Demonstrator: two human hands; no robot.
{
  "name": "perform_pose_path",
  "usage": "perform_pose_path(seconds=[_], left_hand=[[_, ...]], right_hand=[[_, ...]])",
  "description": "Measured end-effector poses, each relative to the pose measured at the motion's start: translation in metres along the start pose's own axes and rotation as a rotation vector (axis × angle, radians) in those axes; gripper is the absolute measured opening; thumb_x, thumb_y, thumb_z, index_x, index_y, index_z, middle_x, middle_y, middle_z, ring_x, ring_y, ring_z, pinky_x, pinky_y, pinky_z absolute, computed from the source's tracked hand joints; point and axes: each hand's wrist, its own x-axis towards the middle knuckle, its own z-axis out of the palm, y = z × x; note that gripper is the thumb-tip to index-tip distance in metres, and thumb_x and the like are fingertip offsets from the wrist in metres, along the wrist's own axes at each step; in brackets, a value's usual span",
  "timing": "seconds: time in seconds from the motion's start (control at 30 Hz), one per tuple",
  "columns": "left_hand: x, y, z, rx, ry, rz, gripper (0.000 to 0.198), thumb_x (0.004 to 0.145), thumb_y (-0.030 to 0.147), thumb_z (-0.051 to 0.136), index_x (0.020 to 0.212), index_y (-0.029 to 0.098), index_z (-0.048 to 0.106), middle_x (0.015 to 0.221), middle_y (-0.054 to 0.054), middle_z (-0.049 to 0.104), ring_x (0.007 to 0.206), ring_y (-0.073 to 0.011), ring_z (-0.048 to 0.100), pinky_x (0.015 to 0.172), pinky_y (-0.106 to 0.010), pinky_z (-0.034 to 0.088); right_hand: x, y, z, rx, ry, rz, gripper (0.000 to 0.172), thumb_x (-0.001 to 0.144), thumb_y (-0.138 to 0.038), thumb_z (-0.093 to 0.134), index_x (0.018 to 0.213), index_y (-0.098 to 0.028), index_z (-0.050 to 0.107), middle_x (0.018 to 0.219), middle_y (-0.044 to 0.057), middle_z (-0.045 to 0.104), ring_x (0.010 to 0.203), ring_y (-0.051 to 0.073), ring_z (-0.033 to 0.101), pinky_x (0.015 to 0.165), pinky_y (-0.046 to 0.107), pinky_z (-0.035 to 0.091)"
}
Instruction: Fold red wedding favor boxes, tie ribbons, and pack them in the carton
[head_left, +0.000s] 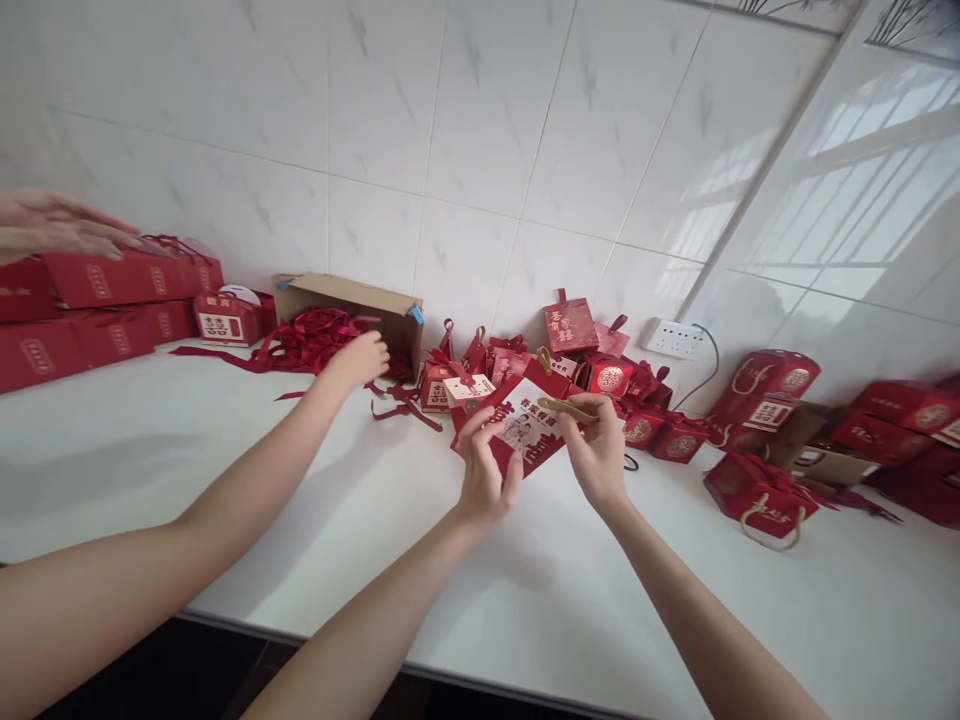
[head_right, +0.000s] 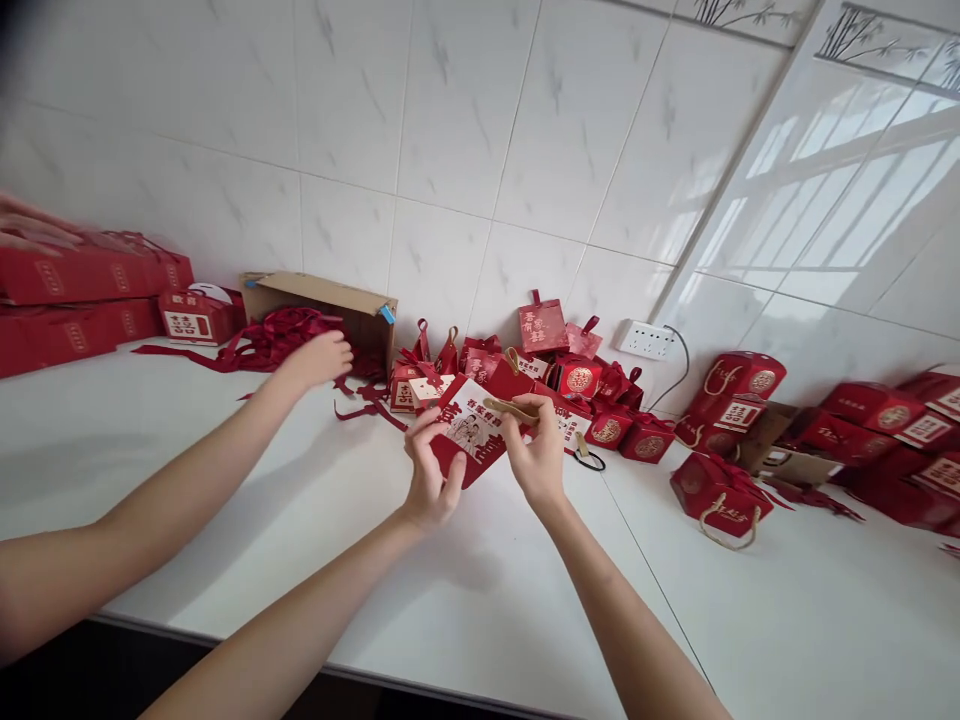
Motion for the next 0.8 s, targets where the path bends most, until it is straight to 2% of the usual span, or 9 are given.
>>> perform_pose_path(seconds=[0.13, 0.27, 0.4, 0.53, 0.63, 0.7, 0.8], left_hand=[[0.002, -0.006, 0.003, -0.005, -0.023, -0.151, 0.040, 0.089, 0.030, 0.045, 0.126, 0.021, 0.034, 0.133, -0.015, 0.042, 0.127, -0.0272, 0.041, 0.102, -0.047, 0.036], [0.000, -0.005, 0.002, -0.024, -0.150, -0.293, 0.045, 0.086, 0.029, 0.047, 0.128, 0.020, 0.033, 0.130, -0.015, 0.050, 0.123, -0.0279, 0.047, 0.102, -0.048, 0.035], [-0.004, 0.002, 0.001, -0.080, -0.266, -0.435, 0.046, 0.085, 0.027, 0.046, 0.128, 0.018, 0.033, 0.126, -0.016, 0.055, 0.117, -0.0281, 0.053, 0.103, -0.051, 0.033], [-0.005, 0.007, 0.001, -0.214, -0.279, -0.656, 0.052, 0.086, 0.031, 0.049, 0.132, 0.019, 0.030, 0.136, -0.016, 0.048, 0.126, -0.0267, 0.046, 0.105, -0.046, 0.036], [-0.002, 0.006, -0.002, -0.314, -0.274, -0.802, 0.046, 0.086, 0.031, 0.050, 0.129, 0.021, 0.036, 0.126, -0.011, 0.058, 0.118, -0.0238, 0.054, 0.103, -0.041, 0.040], [0.000, 0.005, -0.004, -0.310, -0.296, -0.846, 0.041, 0.085, 0.034, 0.051, 0.123, 0.022, 0.044, 0.118, -0.009, 0.063, 0.114, -0.0247, 0.057, 0.102, -0.041, 0.041], [0.002, 0.005, -0.006, -0.256, -0.332, -0.829, 0.040, 0.085, 0.038, 0.052, 0.121, 0.021, 0.049, 0.123, -0.010, 0.061, 0.120, -0.0267, 0.052, 0.106, -0.041, 0.037]], right_hand=[[-0.016, 0.017, 0.001, 0.118, -0.043, 0.108, 0.035, 0.078, -0.041, 0.061, 0.104, -0.023, 0.046, 0.089, 0.004, 0.063, 0.082, 0.019, 0.065, 0.070, 0.033, 0.052], [-0.019, 0.017, 0.002, 0.090, -0.100, 0.115, 0.026, 0.079, -0.044, 0.061, 0.087, -0.020, 0.056, 0.084, 0.004, 0.066, 0.079, 0.019, 0.064, 0.072, 0.032, 0.051], [-0.022, 0.014, 0.001, -0.023, -0.116, 0.116, 0.030, 0.080, -0.049, 0.056, 0.084, -0.019, 0.062, 0.077, 0.004, 0.067, 0.072, 0.019, 0.062, 0.063, 0.029, 0.050], [-0.037, 0.024, 0.006, -0.054, -0.083, 0.281, 0.040, 0.076, -0.057, 0.056, 0.082, -0.018, 0.063, 0.070, 0.004, 0.067, 0.064, 0.021, 0.062, 0.053, 0.028, 0.049], [-0.050, 0.034, 0.009, -0.006, -0.095, 0.400, 0.042, 0.068, -0.060, 0.061, 0.075, -0.019, 0.062, 0.066, 0.005, 0.068, 0.061, 0.024, 0.064, 0.046, 0.029, 0.050], [-0.054, 0.040, 0.009, 0.019, -0.134, 0.442, 0.041, 0.064, -0.061, 0.063, 0.073, -0.020, 0.061, 0.066, 0.006, 0.069, 0.059, 0.025, 0.065, 0.045, 0.030, 0.052], [-0.056, 0.046, 0.006, 0.015, -0.166, 0.484, 0.042, 0.061, -0.062, 0.063, 0.070, -0.021, 0.061, 0.067, 0.007, 0.070, 0.059, 0.026, 0.065, 0.046, 0.032, 0.054]])
